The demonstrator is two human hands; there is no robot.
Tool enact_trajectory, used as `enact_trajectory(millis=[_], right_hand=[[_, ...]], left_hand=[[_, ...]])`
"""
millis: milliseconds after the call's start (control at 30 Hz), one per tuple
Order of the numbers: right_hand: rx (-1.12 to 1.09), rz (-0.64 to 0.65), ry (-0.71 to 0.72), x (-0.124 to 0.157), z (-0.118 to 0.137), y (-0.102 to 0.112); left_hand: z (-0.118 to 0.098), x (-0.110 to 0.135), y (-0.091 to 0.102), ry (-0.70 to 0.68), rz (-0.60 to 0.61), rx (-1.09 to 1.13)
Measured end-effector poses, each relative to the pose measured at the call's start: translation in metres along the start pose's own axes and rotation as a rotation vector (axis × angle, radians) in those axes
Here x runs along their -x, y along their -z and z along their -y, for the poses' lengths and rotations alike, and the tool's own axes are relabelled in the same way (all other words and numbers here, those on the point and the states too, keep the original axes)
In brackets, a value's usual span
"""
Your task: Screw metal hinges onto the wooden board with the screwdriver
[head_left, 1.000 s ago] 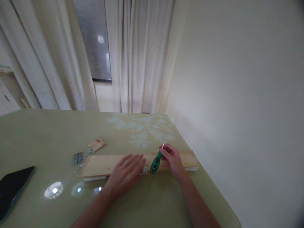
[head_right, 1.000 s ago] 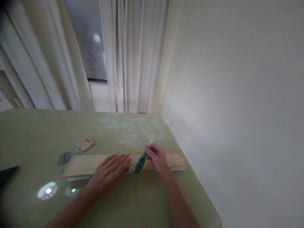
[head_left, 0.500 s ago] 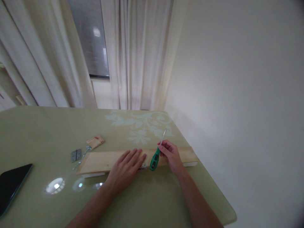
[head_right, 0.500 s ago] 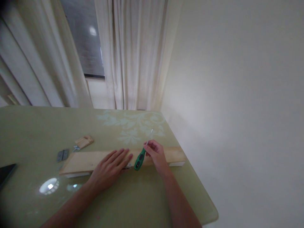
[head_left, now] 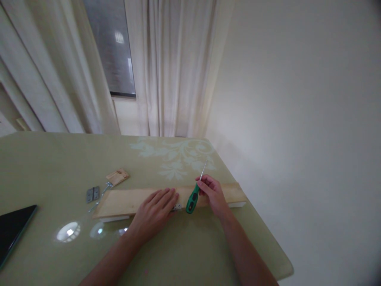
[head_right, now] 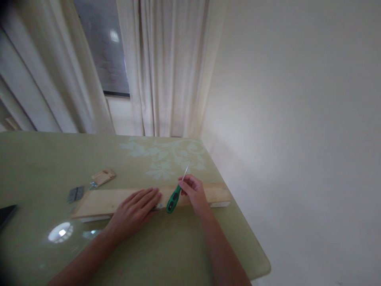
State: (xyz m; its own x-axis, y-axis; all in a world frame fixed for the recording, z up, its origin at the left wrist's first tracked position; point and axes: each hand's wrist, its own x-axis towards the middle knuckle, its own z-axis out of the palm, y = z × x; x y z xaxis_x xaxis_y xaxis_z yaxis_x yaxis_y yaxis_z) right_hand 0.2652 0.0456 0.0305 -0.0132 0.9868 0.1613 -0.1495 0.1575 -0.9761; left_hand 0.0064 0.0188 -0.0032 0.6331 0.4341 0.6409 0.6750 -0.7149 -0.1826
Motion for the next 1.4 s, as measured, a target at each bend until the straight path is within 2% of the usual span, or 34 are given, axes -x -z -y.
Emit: enact_trajectory(millis=[167, 433, 1000, 1200, 1400], right_hand=[[-0.016, -0.027, 0.007, -0.001, -0.002, 0.003], [-0.104, -0.144, -0.019, -0.001, -0.003, 0.003], [0.116, -0.109, 0.047, -0.001, -0.005, 0.005], [0.085, -0.084, 0.028, -0.001, -0.002, 0.003], [-0.043, -0.123, -0.001, 0.002, -0.001, -0.001]], left_hand=[[-0.001, -0.002, 0.006, -0.055, -0.069, 0.124], [-0.005, -0.003, 0.011, -0.079, -0.126, 0.243], [-0.009, -0.006, 0.008, 0.011, -0.099, 0.157], [-0.008, -0.009, 0.011, -0.062, -0.027, 0.197], [-0.008, -0.01, 0.008, -0.041, -0.062, 0.247]])
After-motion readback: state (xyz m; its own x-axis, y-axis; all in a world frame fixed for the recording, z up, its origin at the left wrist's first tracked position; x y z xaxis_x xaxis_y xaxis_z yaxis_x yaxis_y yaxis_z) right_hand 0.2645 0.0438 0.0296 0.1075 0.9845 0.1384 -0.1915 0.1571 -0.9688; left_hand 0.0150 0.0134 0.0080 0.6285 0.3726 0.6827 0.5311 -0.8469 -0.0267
